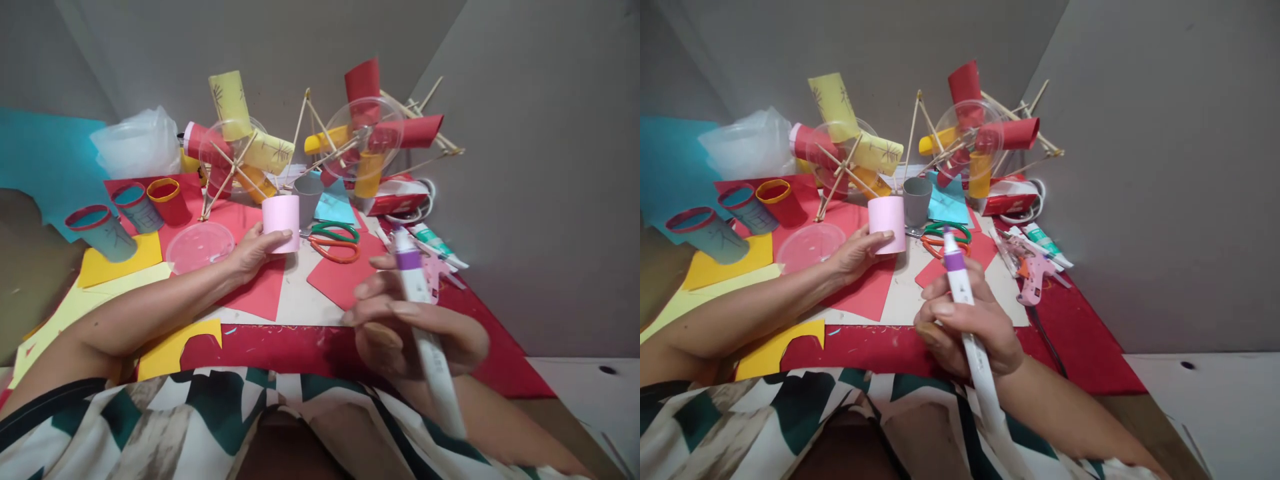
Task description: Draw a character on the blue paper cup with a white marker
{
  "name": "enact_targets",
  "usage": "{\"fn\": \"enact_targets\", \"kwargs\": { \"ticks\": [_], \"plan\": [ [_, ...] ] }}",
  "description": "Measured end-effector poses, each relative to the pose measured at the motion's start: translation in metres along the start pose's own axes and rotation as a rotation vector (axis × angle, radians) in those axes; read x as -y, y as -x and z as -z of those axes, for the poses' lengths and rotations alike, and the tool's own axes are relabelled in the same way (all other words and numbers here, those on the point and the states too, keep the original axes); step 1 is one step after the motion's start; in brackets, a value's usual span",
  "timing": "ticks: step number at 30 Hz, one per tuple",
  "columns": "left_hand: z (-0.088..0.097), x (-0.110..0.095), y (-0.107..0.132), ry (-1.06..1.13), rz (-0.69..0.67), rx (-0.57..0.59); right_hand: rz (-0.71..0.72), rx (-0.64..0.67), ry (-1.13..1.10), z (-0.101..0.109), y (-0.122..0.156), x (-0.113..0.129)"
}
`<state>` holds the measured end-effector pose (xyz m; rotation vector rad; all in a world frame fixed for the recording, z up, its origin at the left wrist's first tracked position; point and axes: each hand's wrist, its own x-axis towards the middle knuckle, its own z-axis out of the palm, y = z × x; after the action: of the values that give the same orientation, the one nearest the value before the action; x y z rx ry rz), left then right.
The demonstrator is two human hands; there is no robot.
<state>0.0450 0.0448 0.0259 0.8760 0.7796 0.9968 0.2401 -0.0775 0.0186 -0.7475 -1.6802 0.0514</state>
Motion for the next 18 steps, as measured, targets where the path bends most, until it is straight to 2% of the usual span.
{"fn": "enact_targets", "kwargs": {
  "ticks": [3, 6, 8, 9, 14, 18],
  "plan": [
    [0.0, 0.002, 0.001, 0.013, -0.004, 0.063, 0.069, -0.04, 0.026, -0.004, -0.009, -0.004],
    [0.0, 0.004, 0.002, 0.004, 0.032, 0.147, 0.118, -0.178, 0.121, -0.018, -0.021, -0.014],
    [0.001, 0.003, 0.004, -0.01, 0.064, 0.192, 0.08, -0.299, 0.128, -0.024, -0.029, -0.021],
    [0.003, 0.003, 0.005, -0.019, 0.085, 0.215, 0.056, -0.313, 0.109, -0.026, -0.033, -0.025],
    [0.006, 0.0, 0.007, -0.047, 0.193, 0.352, -0.142, -0.242, 0.005, -0.022, -0.042, -0.036],
    [0.006, 0.002, 0.007, -0.049, 0.207, 0.43, -0.241, -0.131, -0.042, -0.02, -0.043, -0.04]
  ]
}}
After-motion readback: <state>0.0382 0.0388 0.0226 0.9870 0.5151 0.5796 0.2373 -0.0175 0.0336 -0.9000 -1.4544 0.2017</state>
